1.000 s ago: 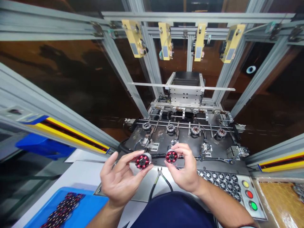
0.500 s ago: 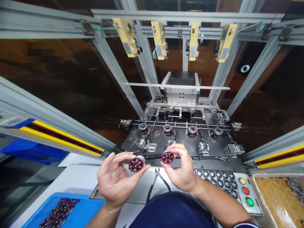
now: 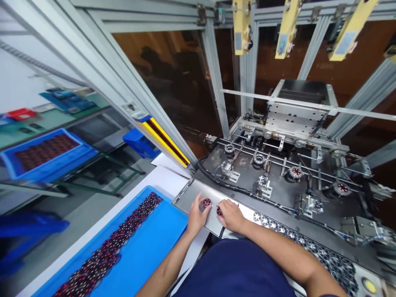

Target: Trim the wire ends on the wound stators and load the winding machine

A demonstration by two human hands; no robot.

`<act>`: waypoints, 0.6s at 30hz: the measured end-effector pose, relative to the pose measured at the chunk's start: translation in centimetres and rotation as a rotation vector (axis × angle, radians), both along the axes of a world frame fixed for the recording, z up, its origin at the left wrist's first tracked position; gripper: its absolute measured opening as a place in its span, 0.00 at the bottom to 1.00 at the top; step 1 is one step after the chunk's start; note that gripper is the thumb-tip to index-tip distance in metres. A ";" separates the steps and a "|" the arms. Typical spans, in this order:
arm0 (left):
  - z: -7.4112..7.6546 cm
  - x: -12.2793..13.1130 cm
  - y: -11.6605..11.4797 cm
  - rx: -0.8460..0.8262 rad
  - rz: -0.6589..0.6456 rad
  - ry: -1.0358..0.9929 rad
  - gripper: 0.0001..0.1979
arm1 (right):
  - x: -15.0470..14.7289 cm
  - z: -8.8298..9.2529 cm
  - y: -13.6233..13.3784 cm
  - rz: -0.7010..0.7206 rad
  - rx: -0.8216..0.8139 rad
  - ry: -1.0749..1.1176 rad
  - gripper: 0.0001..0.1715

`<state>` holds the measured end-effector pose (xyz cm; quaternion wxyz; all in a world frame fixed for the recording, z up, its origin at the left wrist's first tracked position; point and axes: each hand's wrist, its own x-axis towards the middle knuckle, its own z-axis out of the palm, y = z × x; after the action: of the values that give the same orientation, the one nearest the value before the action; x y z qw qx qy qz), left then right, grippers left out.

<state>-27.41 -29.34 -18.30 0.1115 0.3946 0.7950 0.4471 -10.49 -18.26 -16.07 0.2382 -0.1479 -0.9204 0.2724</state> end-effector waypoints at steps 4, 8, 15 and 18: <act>-0.9 -0.5 0.6 -0.033 0.006 -0.010 0.33 | -3.4 -0.8 0.3 0.063 0.054 -0.105 0.17; -0.2 -1.1 -1.0 -0.049 -0.081 -0.004 0.36 | -1.0 2.3 0.3 0.051 0.116 -0.140 0.21; 9.2 -2.0 3.3 0.095 -0.250 0.184 0.32 | 15.9 12.9 4.6 -0.189 0.257 -0.228 0.17; 15.8 0.8 10.1 0.263 -0.529 0.383 0.27 | 24.1 16.2 9.5 -0.415 0.288 -0.354 0.14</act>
<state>-26.62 -19.21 -2.51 0.0205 0.6747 0.6071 0.4193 13.57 -8.81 0.10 0.1431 -0.3426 -0.9269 0.0548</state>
